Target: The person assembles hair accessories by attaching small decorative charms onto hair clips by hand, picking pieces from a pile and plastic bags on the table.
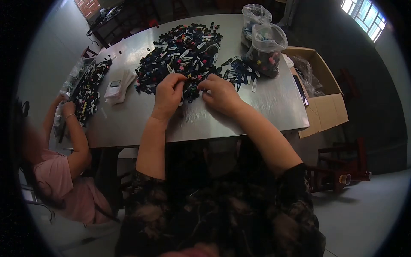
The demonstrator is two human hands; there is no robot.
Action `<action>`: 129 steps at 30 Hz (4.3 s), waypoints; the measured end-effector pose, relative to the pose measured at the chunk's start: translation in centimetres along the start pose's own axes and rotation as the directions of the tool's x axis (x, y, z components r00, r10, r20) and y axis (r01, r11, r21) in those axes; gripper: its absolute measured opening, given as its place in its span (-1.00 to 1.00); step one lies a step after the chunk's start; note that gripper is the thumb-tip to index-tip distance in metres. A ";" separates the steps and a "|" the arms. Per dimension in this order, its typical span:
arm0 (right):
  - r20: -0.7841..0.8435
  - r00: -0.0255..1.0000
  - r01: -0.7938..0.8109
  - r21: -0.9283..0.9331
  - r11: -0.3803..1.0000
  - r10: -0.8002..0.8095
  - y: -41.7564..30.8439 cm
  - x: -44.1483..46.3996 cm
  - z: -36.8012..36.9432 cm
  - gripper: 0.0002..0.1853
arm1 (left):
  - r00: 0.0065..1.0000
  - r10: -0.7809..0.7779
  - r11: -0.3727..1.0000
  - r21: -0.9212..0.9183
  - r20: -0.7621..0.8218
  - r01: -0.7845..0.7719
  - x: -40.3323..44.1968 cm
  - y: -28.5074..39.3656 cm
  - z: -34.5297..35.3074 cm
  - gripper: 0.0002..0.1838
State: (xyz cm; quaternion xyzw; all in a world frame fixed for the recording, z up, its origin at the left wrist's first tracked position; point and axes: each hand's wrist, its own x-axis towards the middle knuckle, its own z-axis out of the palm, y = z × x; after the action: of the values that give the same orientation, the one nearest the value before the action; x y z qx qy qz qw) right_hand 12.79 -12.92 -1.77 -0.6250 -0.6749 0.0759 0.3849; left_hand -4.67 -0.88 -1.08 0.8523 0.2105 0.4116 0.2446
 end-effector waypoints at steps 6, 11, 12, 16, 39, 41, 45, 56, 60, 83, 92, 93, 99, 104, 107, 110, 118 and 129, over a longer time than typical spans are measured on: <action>0.035 0.993 0.110 -0.063 0.992 -0.108 0.2 0.3 1.4 -0.82 | 0.947 -0.315 0.942 -0.137 -0.061 0.305 -1.0 -0.7 -3.0 -0.90; 0.012 0.994 0.112 -0.074 0.991 -0.111 0.4 0.3 1.5 -0.80 | 0.875 -0.409 0.912 0.095 0.258 0.398 -4.9 3.3 -5.1 -0.81; 0.010 0.993 0.114 -0.057 0.992 -0.114 0.3 0.4 1.5 -0.80 | 0.888 -0.352 0.933 0.180 0.295 0.310 -5.5 3.4 -4.9 -0.82; -0.081 0.992 0.100 -0.020 0.995 -0.101 -0.6 -0.1 0.5 -0.82 | 0.951 -0.129 0.986 0.140 0.281 0.093 -5.8 3.0 -3.3 -0.83; -0.231 0.888 -0.449 -0.621 0.642 0.398 4.5 6.0 -20.5 -0.72 | 0.983 -0.143 0.977 0.176 0.111 0.123 -6.2 3.9 -1.0 -0.83; -0.249 0.885 -0.464 -0.546 0.697 0.394 4.1 6.2 -20.5 -0.68 | 0.983 -0.148 0.977 0.167 0.106 0.129 -6.1 3.8 -0.8 -0.83; -0.086 0.921 -0.371 -0.500 0.783 0.381 4.0 5.0 -20.8 -0.67 | 0.983 -0.146 0.976 0.178 0.112 0.125 -6.1 3.5 -0.8 -0.83; -0.245 0.965 -0.066 -0.556 0.829 -0.088 1.0 4.6 -15.8 -0.78 | 0.982 -0.167 0.973 0.174 0.084 0.151 -6.2 3.2 -0.6 -0.84; 0.097 0.995 0.043 -0.258 0.965 -0.019 0.6 3.8 -7.1 -0.86 | 0.985 -0.171 0.968 0.194 0.036 0.161 -6.1 3.0 -0.4 -0.85; 0.103 0.984 0.144 0.048 0.988 -0.149 -1.0 1.4 -2.8 -0.80 | 0.992 -0.118 0.969 0.222 0.042 0.106 -6.1 3.0 -0.5 -0.85; -0.621 0.781 -0.267 -0.431 0.862 -0.069 3.9 3.2 -17.9 -0.78 | 0.990 -0.134 0.972 0.200 0.052 0.122 -6.2 3.2 -0.6 -0.85; -0.592 0.803 -0.314 -0.518 0.796 -0.069 4.0 3.0 -18.5 -0.77 | 0.991 -0.128 0.973 0.202 0.048 0.116 -6.2 3.2 -0.6 -0.86; -0.352 0.911 -0.160 0.180 0.971 0.216 0.5 0.5 -9.6 -0.84 | 0.986 -0.163 0.974 0.162 0.032 0.156 -6.3 3.2 -0.6 -0.86; 0.008 1.000 -0.005 0.209 0.978 0.003 -3.0 -0.8 1.1 -0.79 | 1.000 -0.005 0.993 0.122 -0.004 0.005 -6.3 3.6 -0.8 -0.88; 0.039 0.999 0.010 0.311 0.950 -0.023 -3.0 -0.7 3.6 -0.79 | 0.992 0.110 0.976 0.197 -0.059 -0.096 -6.4 3.4 -0.7 -0.91; 0.268 0.939 -0.327 0.518 0.790 0.213 -2.9 -0.7 2.5 -0.81 | 0.992 0.094 0.985 0.150 -0.081 -0.081 -6.6 3.5 -0.9 -0.89; 0.063 0.926 -0.338 0.573 0.747 0.372 -2.5 -1.1 2.6 -0.85 | 0.903 -0.310 0.902 0.209 -0.297 0.378 -6.7 0.1 -3.8 -0.82; -0.229 0.955 -0.082 0.402 0.912 0.186 -2.7 -1.8 1.4 -0.87 | 0.995 -0.099 0.962 0.254 -0.019 0.101 -4.9 1.0 -1.4 -0.75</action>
State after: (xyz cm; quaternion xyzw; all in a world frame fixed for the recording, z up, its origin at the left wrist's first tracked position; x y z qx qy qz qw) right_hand 9.62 -14.53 -1.91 -0.5860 -0.5447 0.1512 0.5805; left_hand -8.42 -4.09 -2.62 0.8636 0.3051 0.3710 0.1530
